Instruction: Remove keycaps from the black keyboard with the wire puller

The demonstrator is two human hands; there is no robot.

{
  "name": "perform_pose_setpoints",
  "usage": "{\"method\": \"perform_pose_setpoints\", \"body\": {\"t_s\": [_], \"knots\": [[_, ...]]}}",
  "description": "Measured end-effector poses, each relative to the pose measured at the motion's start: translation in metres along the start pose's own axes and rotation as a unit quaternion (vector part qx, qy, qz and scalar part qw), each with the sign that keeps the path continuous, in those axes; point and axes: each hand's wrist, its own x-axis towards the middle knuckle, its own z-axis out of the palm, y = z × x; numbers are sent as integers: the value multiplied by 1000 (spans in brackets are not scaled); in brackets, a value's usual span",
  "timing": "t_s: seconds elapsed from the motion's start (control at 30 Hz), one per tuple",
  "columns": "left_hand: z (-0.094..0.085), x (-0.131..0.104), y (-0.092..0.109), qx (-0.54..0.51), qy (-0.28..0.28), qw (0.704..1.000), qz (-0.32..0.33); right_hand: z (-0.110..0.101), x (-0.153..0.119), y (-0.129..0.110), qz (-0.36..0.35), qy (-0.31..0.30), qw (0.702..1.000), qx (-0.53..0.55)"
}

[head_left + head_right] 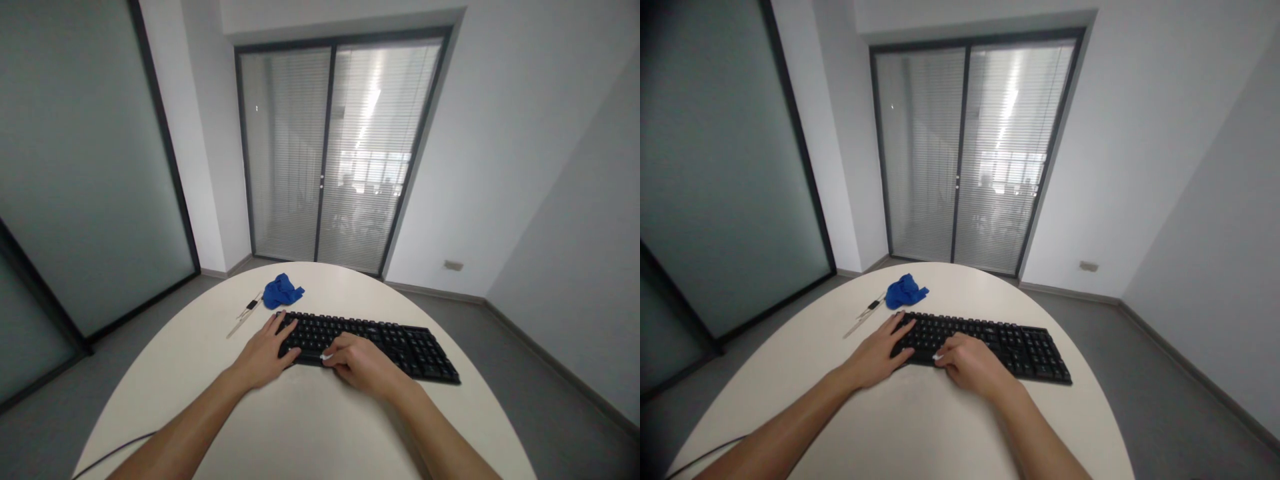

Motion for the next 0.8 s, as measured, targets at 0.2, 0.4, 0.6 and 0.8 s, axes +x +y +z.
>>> {"method": "perform_pose_setpoints", "body": {"t_s": [0.2,0.4,0.6,0.8], "knots": [[1,0,0,-3,-5,1000,1,-7,-16,26,67,98,992,29],[-1,0,0,3,-14,1000,-7,13,-12,47,123,152,980,35],[-2,0,1,-3,-14,1000,-10,7,-9,35,82,105,991,35],[0,0,0,4,-13,1000,-5,-2,-8,28,75,57,996,9]]}}
